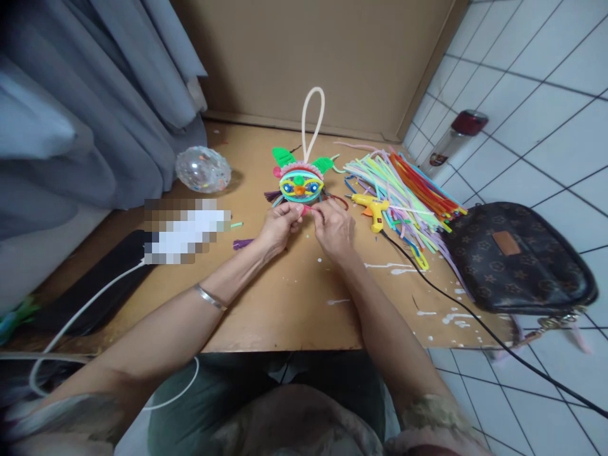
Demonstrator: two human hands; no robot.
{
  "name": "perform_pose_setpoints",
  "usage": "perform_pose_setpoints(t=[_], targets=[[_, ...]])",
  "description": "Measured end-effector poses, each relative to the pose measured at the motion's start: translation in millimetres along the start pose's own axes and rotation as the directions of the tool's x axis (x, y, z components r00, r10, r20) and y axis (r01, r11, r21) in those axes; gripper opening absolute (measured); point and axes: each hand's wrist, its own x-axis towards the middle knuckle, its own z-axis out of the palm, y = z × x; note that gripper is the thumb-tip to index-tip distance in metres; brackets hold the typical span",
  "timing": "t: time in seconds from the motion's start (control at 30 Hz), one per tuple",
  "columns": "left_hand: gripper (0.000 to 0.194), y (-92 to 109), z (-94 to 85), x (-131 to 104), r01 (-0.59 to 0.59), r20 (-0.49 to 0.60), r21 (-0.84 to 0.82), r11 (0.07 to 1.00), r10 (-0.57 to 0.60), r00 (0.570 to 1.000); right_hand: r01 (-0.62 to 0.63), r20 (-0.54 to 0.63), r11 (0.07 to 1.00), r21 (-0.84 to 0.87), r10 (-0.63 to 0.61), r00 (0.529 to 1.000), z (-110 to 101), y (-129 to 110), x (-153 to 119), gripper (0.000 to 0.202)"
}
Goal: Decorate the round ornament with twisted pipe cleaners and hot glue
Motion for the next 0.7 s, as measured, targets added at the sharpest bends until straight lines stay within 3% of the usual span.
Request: perform_pose_setpoints(t=[0.3,0.5,0.7], targets=[[0.021,0,7.7,-7,0.032,-0.094,-0.162,0.986,-0.048,0.994,0.055,-0.064,0.996,-0.072,-0.059,0.996,13,-12,-10,0.025],[0.023,1,11.4,-12,0.117,-0.103,-0.279,0.953,-0.151,0.983,0.029,-0.057,0.995,-0.092,-0.034,0.998,21,-21,-17,0.027],[0.029,0,11.5,-14,0.087,-0.098,-0.302,0.949,-0.122,0.988,-0.005,-0.041,0.998,-0.056,0.003,0.999,22,-27,-19,0.031]])
